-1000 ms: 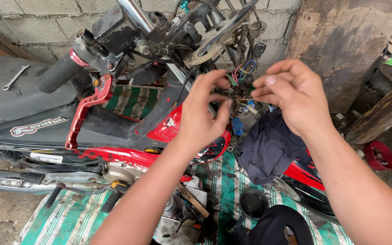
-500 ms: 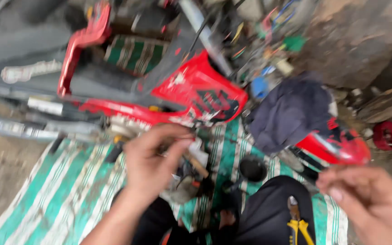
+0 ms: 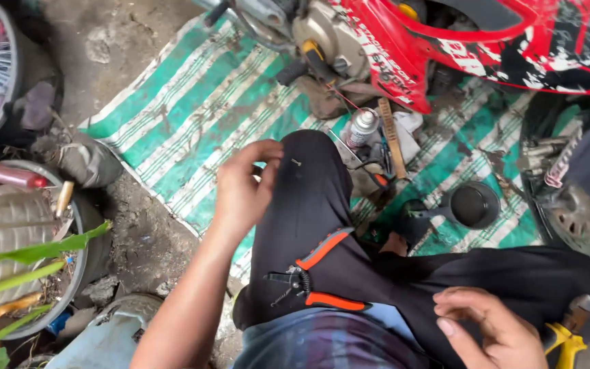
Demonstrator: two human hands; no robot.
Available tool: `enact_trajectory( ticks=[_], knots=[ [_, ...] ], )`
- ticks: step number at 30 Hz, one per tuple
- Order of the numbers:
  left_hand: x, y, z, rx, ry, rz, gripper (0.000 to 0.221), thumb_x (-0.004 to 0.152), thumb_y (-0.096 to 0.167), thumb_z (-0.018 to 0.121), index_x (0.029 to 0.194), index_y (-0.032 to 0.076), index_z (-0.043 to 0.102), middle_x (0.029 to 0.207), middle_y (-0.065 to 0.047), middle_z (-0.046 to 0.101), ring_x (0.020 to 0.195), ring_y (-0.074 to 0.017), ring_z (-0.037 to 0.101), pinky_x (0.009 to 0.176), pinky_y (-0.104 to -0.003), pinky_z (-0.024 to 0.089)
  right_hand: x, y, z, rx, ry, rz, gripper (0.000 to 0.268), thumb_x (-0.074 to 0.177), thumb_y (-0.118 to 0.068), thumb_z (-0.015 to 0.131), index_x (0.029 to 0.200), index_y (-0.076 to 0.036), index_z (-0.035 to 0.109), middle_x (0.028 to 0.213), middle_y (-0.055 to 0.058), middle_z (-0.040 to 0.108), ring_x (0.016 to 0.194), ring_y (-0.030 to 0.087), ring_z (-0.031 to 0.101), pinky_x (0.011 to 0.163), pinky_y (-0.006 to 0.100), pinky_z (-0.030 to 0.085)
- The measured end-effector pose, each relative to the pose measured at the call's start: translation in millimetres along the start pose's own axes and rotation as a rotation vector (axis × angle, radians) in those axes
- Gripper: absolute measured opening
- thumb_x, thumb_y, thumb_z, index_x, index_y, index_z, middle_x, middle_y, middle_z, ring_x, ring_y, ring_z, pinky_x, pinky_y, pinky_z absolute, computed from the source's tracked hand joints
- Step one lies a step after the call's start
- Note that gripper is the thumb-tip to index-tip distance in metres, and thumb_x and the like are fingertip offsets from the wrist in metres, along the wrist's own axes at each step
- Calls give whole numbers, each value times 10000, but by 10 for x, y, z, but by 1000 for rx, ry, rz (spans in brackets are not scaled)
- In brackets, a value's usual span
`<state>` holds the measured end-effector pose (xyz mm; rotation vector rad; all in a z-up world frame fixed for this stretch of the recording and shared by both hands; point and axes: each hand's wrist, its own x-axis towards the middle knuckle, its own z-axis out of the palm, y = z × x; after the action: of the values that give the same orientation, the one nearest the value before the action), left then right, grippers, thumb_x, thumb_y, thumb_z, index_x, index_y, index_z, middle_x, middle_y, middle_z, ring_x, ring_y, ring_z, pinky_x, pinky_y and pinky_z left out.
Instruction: Repairing the electrical wiring of a motorcycle by stripping and connecting wires using wire strippers.
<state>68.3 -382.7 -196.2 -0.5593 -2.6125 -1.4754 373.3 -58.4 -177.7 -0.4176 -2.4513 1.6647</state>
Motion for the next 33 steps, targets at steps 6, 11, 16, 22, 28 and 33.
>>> enact_trajectory(
  ticks=[6, 11, 16, 22, 28, 33],
  knots=[
    [-27, -552, 355, 95, -46, 10, 373, 933, -11, 762, 1288, 103, 743, 1276, -84, 818, 1122, -293, 798, 1015, -423, 598, 85, -322, 300, -331, -56, -71, 285, 852, -184, 848, 1137, -178, 837, 1101, -68, 899, 828, 30, 857, 868, 192, 644],
    [15, -669, 380, 115, -26, 185, 362, 952, -70, 750, 1266, 110, 778, 1048, -23, 837, 1029, -265, 792, 948, -392, 620, 23, -212, 372, -388, -77, -89, 339, 840, -211, 858, 1178, -217, 835, 1147, -92, 879, 877, 21, 860, 898, 200, 649],
    [102, 142, 189, -381, -288, -122, 539, 885, -64, 669, 1403, 81, 639, 959, -32, 823, 875, -132, 791, 848, -293, 630, 82, -288, 385, -365, -12, -71, 225, 873, -230, 849, 1097, -208, 859, 1118, -87, 889, 825, 33, 865, 858, 211, 649],
    [249, 1536, 122, -600, -643, -121, 422, 947, 35, 831, 1327, 82, 652, 973, -37, 867, 856, -97, 816, 783, -253, 632, 436, -807, 42, -155, 117, -167, 88, 947, -88, 778, 1022, -81, 823, 1091, 63, 885, 983, 137, 865, 892, 244, 660],
    [365, 2358, 254, -477, -857, 76, 446, 856, -1, 759, 1261, 134, 628, 902, 11, 885, 733, -96, 827, 730, -250, 688, 571, -1250, -314, 162, 193, -192, 188, 1012, -76, 708, 1114, 28, 827, 1103, 187, 827, 824, 198, 831, 797, 307, 698],
    [409, 2662, 331, -390, -907, 200, 448, 835, 49, 783, 1255, 129, 648, 869, 17, 885, 696, -88, 806, 680, -245, 659, 539, -1395, -397, 186, 161, -202, 177, 1015, -115, 726, 1059, 29, 819, 1002, 160, 814, 809, 199, 807, 787, 290, 662]
  ],
)
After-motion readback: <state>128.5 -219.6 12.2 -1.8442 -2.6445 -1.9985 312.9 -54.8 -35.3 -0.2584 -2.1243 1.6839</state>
